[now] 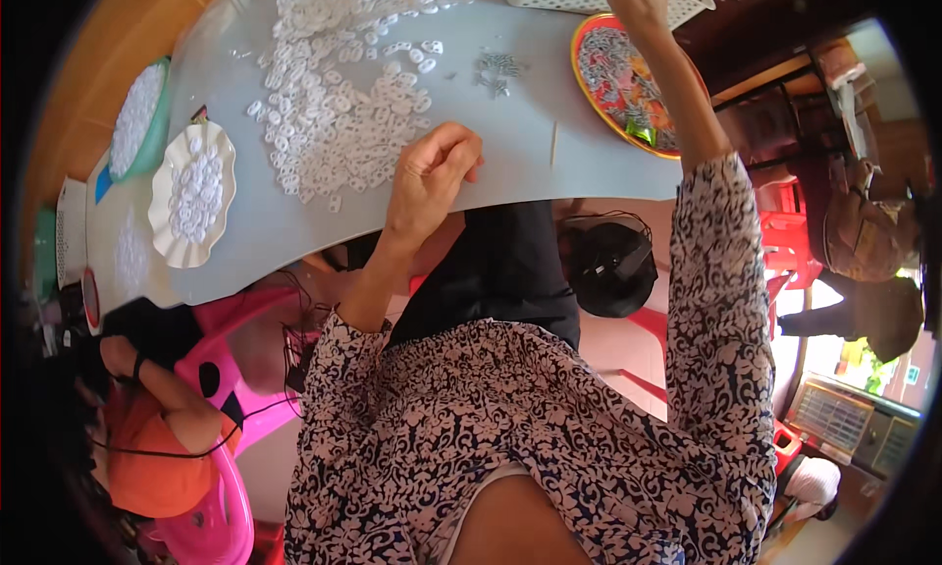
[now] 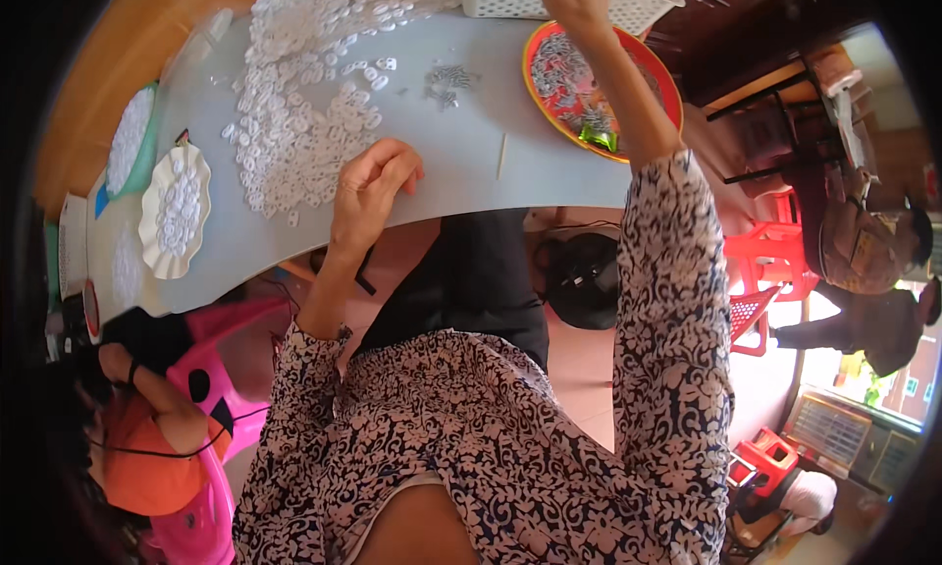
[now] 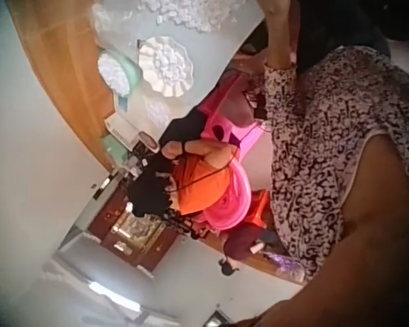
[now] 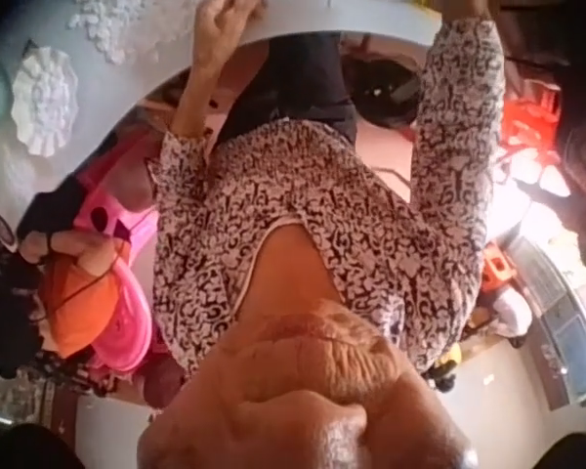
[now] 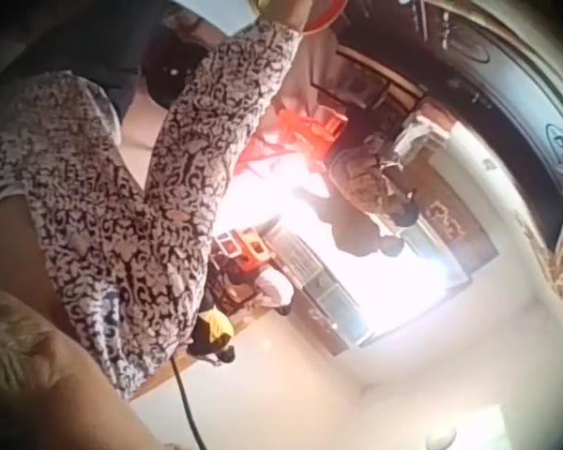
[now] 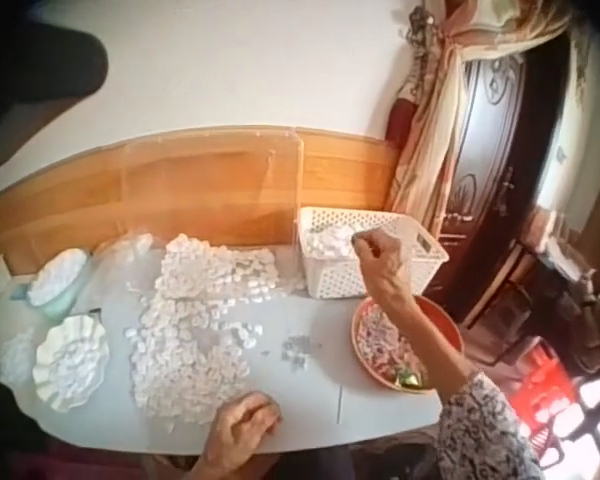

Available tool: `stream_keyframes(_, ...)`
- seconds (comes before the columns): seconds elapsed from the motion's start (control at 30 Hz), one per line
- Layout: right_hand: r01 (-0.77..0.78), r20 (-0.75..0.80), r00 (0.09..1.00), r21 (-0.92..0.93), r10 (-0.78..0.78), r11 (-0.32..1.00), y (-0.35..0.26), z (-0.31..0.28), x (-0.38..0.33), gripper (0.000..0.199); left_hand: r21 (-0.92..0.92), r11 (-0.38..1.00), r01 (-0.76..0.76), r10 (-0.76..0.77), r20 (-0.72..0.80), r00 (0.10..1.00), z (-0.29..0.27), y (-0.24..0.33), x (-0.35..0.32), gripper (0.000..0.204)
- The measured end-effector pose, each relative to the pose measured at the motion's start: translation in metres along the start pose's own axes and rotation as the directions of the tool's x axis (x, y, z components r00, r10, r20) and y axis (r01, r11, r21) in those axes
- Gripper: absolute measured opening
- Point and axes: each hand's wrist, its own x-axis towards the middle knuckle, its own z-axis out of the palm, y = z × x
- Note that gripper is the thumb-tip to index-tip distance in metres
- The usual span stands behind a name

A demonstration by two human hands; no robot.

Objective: Manually assembling small white plastic components by inserting metal pins or rings.

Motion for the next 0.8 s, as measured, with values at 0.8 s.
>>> stream_keyframes(0.8,0.319,0.749,0.660,-0.339,0.049,0.885,-0.042,0.071,-0.090,0.009,0.103,0.994,0.021,-0.029,0.081,0.996,0.008,0.013,-0.003,0.018)
